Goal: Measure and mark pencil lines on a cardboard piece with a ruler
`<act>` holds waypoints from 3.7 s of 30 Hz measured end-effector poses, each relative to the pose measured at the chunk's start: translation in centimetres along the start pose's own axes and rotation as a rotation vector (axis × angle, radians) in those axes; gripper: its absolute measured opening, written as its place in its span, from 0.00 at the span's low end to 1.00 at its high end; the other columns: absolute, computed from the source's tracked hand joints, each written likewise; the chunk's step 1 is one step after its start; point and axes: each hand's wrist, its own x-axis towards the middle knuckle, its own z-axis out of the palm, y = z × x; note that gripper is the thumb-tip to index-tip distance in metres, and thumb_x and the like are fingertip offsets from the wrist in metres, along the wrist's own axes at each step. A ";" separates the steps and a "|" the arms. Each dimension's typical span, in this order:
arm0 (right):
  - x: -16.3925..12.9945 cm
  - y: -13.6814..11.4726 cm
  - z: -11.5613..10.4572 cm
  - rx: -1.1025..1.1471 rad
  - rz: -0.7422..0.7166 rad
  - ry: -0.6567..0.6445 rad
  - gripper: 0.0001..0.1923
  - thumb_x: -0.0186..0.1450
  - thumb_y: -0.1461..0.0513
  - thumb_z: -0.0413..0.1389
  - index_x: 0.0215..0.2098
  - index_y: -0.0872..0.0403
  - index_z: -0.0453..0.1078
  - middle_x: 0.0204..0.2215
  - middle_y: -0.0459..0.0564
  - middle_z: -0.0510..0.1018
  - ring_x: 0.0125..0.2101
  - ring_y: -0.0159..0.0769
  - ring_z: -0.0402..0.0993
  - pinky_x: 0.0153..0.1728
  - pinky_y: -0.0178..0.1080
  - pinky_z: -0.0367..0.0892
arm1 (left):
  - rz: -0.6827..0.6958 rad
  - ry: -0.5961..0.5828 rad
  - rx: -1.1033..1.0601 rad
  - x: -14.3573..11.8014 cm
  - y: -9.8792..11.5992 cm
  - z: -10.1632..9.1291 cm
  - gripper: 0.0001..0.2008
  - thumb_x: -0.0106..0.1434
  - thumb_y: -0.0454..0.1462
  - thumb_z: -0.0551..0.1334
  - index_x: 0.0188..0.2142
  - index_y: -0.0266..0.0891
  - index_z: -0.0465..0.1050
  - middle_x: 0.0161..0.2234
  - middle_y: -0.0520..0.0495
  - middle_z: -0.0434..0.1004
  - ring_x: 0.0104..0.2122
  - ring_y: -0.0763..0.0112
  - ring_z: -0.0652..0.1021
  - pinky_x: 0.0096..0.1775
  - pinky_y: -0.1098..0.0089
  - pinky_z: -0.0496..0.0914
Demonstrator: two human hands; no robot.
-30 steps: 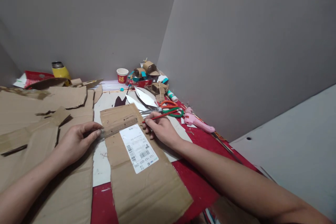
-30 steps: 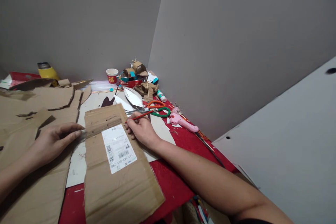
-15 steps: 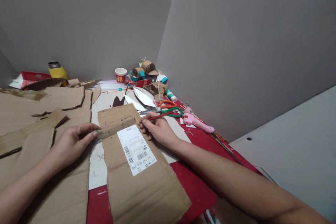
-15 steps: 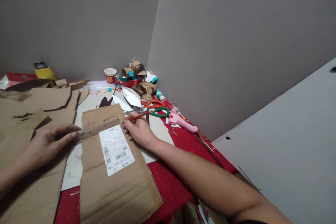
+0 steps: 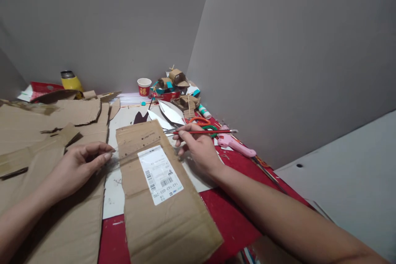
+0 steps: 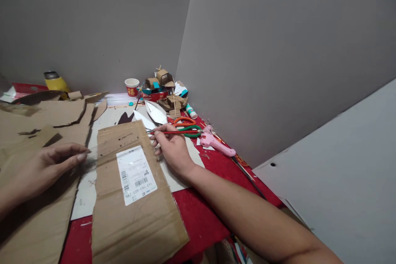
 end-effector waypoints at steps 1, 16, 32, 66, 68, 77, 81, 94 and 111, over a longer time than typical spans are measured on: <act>0.0 -0.1 -0.2 0.024 -0.033 0.025 0.06 0.61 0.58 0.57 0.32 0.53 0.67 0.24 0.43 0.75 0.21 0.28 0.70 0.17 0.29 0.68 | -0.013 -0.015 -0.009 -0.2 0.1 0.0 0.19 0.56 0.55 0.61 0.37 0.46 0.78 0.37 0.49 0.83 0.37 0.62 0.80 0.38 0.69 0.73; -1.4 -1.9 -1.5 0.094 -0.190 -0.015 0.05 0.63 0.58 0.57 0.33 0.52 0.68 0.25 0.44 0.77 0.23 0.30 0.72 0.18 0.31 0.71 | -0.029 -0.159 -0.027 -2.4 2.0 0.1 0.16 0.56 0.53 0.62 0.34 0.46 0.80 0.35 0.51 0.83 0.35 0.64 0.81 0.39 0.71 0.75; -0.9 -0.2 -0.8 -0.196 0.251 -0.266 0.04 0.56 0.67 0.53 0.29 0.53 0.64 0.24 0.46 0.75 0.20 0.28 0.68 0.15 0.28 0.63 | -0.036 -0.104 0.041 -1.8 1.1 0.8 0.18 0.56 0.54 0.61 0.35 0.46 0.79 0.37 0.50 0.83 0.37 0.62 0.80 0.41 0.69 0.74; -1.0 -1.1 -1.1 -0.032 0.097 -0.130 0.14 0.62 0.53 0.58 0.26 0.53 0.63 0.20 0.43 0.74 0.17 0.25 0.67 0.15 0.28 0.64 | 0.025 -0.004 0.071 -2.4 1.8 1.7 0.17 0.59 0.53 0.59 0.35 0.47 0.79 0.37 0.51 0.84 0.37 0.62 0.81 0.40 0.70 0.75; -1.0 -1.1 -1.0 -0.035 0.098 -0.131 0.14 0.62 0.53 0.58 0.27 0.53 0.63 0.20 0.43 0.74 0.17 0.25 0.67 0.15 0.28 0.63 | 0.028 -0.022 0.075 -2.4 1.6 1.7 0.17 0.59 0.53 0.59 0.36 0.47 0.78 0.37 0.51 0.84 0.37 0.63 0.81 0.40 0.70 0.74; -1.1 -1.2 -1.0 -0.025 0.090 -0.113 0.11 0.62 0.56 0.58 0.27 0.53 0.64 0.20 0.43 0.74 0.18 0.26 0.68 0.16 0.28 0.64 | 0.054 -0.041 0.098 -2.6 1.9 1.4 0.18 0.59 0.54 0.59 0.36 0.48 0.80 0.39 0.50 0.84 0.39 0.60 0.81 0.41 0.69 0.75; -1.1 -1.2 -1.0 -0.030 0.077 -0.112 0.11 0.61 0.56 0.58 0.27 0.53 0.64 0.20 0.42 0.74 0.18 0.26 0.68 0.16 0.28 0.65 | 0.067 -0.053 0.095 -2.5 1.8 1.4 0.17 0.59 0.53 0.59 0.36 0.48 0.80 0.39 0.51 0.84 0.39 0.61 0.82 0.40 0.70 0.75; -1.2 -1.2 -1.1 -0.034 0.057 -0.116 0.10 0.62 0.56 0.57 0.28 0.52 0.64 0.20 0.42 0.74 0.18 0.26 0.68 0.16 0.28 0.64 | 0.076 -0.024 0.132 -2.5 2.1 1.4 0.19 0.57 0.55 0.59 0.36 0.48 0.81 0.39 0.48 0.84 0.39 0.58 0.82 0.42 0.66 0.76; -1.2 -1.2 -1.1 -0.044 0.052 -0.126 0.11 0.62 0.54 0.57 0.29 0.53 0.64 0.21 0.43 0.74 0.19 0.26 0.68 0.17 0.28 0.65 | 0.176 0.009 0.191 -2.4 1.5 1.6 0.17 0.59 0.54 0.59 0.37 0.49 0.81 0.39 0.51 0.84 0.38 0.60 0.83 0.38 0.69 0.76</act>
